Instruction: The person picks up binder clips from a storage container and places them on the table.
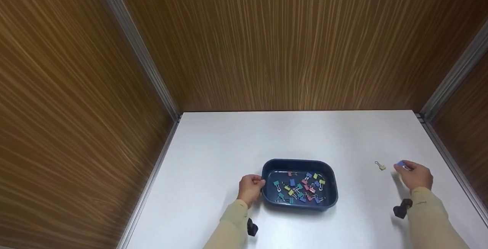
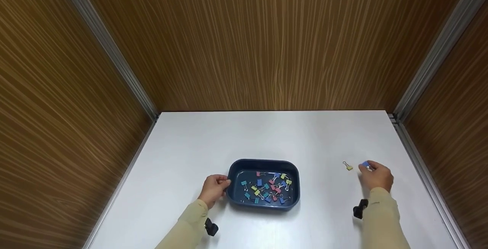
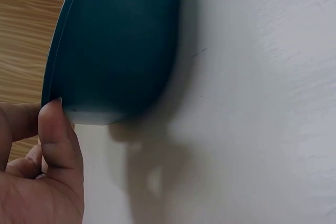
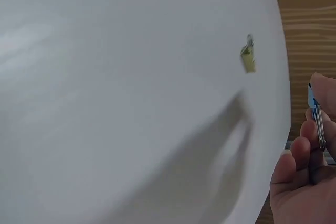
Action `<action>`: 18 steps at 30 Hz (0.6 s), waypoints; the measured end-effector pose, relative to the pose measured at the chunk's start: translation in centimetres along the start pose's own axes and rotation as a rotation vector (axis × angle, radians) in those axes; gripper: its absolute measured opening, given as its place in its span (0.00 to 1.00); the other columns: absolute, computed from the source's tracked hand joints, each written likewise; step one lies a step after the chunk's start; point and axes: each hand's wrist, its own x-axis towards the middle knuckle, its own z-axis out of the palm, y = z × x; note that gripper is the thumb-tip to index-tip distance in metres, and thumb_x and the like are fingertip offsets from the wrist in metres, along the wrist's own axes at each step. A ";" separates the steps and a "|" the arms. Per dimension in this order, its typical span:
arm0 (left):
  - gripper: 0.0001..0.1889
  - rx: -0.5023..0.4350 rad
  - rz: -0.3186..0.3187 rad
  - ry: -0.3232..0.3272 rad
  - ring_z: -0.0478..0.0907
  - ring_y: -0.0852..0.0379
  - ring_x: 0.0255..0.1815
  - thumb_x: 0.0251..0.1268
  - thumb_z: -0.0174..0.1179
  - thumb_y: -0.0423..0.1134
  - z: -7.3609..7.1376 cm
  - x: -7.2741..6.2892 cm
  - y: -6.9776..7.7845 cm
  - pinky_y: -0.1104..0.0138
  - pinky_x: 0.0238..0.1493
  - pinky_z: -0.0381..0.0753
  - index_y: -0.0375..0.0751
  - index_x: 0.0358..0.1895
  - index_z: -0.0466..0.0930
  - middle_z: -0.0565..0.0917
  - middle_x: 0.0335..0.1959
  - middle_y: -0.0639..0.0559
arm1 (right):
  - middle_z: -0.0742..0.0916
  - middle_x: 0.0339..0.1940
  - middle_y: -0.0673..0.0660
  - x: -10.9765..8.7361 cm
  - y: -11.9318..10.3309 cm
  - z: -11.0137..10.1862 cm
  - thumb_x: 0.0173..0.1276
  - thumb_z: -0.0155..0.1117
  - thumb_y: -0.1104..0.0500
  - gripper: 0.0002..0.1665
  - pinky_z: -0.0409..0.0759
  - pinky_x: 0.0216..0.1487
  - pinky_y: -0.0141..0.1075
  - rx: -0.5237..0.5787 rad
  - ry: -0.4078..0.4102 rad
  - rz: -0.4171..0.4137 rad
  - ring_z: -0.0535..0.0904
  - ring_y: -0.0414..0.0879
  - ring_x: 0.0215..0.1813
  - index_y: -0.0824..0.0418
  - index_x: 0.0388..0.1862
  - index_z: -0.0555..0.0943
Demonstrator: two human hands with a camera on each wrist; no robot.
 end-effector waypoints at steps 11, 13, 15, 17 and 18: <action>0.08 -0.006 0.027 0.019 0.75 0.58 0.20 0.64 0.62 0.33 0.2 0.3 0.2 0.69 0.19 0.74 0.33 0.43 0.79 0.80 0.29 0.50 | 0.64 0.70 0.74 0.1 1.3 0.7 0.69 0.55 0.41 0.43 0.63 0.64 0.60 -0.005 -0.085 0.101 0.59 0.72 0.69 0.69 0.71 0.60; 0.08 0.001 0.021 0.024 0.75 0.58 0.19 0.64 0.62 0.33 0.3 0.4 0.3 0.69 0.18 0.73 0.33 0.43 0.79 0.80 0.29 0.50 | 0.63 0.70 0.74 0.2 1.9 0.9 0.69 0.54 0.40 0.44 0.64 0.63 0.61 0.001 -0.118 0.123 0.59 0.72 0.69 0.68 0.72 0.59; 0.08 0.012 0.018 0.024 0.75 0.58 0.20 0.64 0.62 0.33 0.4 0.5 0.5 0.69 0.18 0.73 0.34 0.43 0.79 0.80 0.29 0.50 | 0.64 0.70 0.73 0.3 2.4 1.0 0.69 0.53 0.40 0.44 0.65 0.62 0.61 0.014 -0.136 0.139 0.60 0.72 0.68 0.68 0.72 0.58; 0.08 0.016 0.015 0.020 0.75 0.58 0.20 0.64 0.61 0.34 0.6 0.5 0.5 0.69 0.19 0.73 0.34 0.43 0.79 0.80 0.29 0.50 | 0.65 0.69 0.73 0.3 2.8 1.0 0.69 0.53 0.40 0.44 0.66 0.61 0.61 0.012 -0.139 0.138 0.62 0.71 0.67 0.69 0.72 0.59; 0.07 0.018 0.017 0.019 0.75 0.58 0.20 0.64 0.61 0.34 0.7 0.6 0.6 0.69 0.19 0.74 0.35 0.43 0.79 0.80 0.29 0.50 | 0.66 0.69 0.73 0.3 2.9 1.1 0.69 0.54 0.41 0.43 0.66 0.61 0.61 0.013 -0.136 0.136 0.62 0.71 0.67 0.69 0.71 0.60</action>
